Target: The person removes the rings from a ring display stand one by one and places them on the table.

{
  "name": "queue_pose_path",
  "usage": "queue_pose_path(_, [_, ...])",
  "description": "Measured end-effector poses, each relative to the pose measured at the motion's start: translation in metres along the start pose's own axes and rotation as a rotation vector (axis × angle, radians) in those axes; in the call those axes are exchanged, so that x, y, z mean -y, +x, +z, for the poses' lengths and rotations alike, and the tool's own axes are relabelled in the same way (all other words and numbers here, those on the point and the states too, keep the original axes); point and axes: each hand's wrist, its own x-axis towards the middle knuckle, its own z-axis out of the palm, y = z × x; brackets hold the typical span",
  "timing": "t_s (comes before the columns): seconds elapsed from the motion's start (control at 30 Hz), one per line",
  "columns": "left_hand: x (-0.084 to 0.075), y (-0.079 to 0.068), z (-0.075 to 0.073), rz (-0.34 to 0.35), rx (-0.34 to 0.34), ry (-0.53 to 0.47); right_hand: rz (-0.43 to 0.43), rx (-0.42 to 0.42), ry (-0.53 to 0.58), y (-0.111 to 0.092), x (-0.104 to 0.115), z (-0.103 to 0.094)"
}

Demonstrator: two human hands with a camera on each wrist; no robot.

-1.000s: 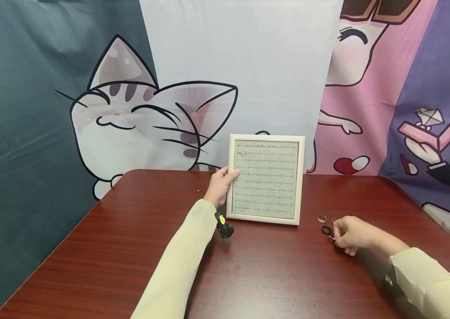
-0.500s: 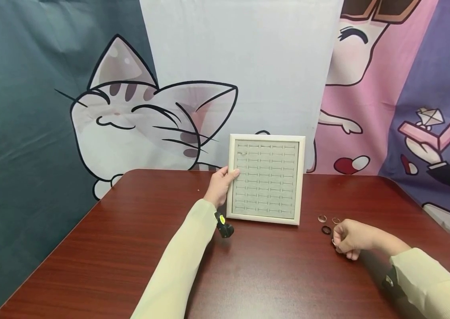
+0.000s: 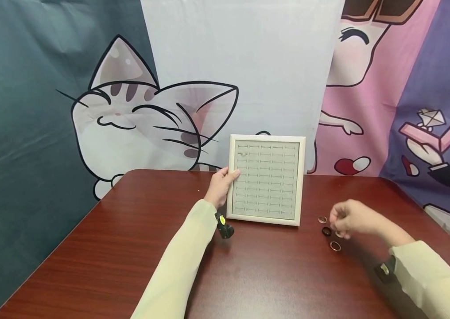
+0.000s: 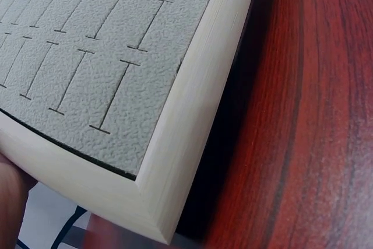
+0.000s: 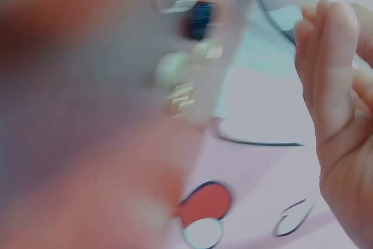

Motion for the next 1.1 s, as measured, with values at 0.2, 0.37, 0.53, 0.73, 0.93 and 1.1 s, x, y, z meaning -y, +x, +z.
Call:
queue_pose_path(0.2, [-0.001,0.001,-0.001,-0.032,0.021,-0.006,-0.045,-0.241,-0.103,0.036,0.037,-0.007])
queue_pose_path(0.37, [0.0,0.001,0.001,-0.012,0.006,0.001,-0.08,-0.328,-0.095,0.071,0.063,0.008])
queue_pose_path(0.53, [-0.001,0.0,0.001,0.018,0.002,0.007,-0.104,-0.398,-0.099,0.106,0.087,0.027])
queue_pose_path(0.73, [0.001,-0.001,0.001,0.021,-0.006,-0.008,-0.143,-0.519,-0.109,0.139,0.111,0.038])
queue_pose_path(0.93, [0.001,0.001,0.0,0.019,0.005,-0.006,-0.153,-0.583,-0.111,0.16,0.132,0.039])
queue_pose_path(1.1, [-0.001,0.001,0.0,0.017,0.006,0.0,-0.205,-0.597,-0.185,0.175,0.146,0.038])
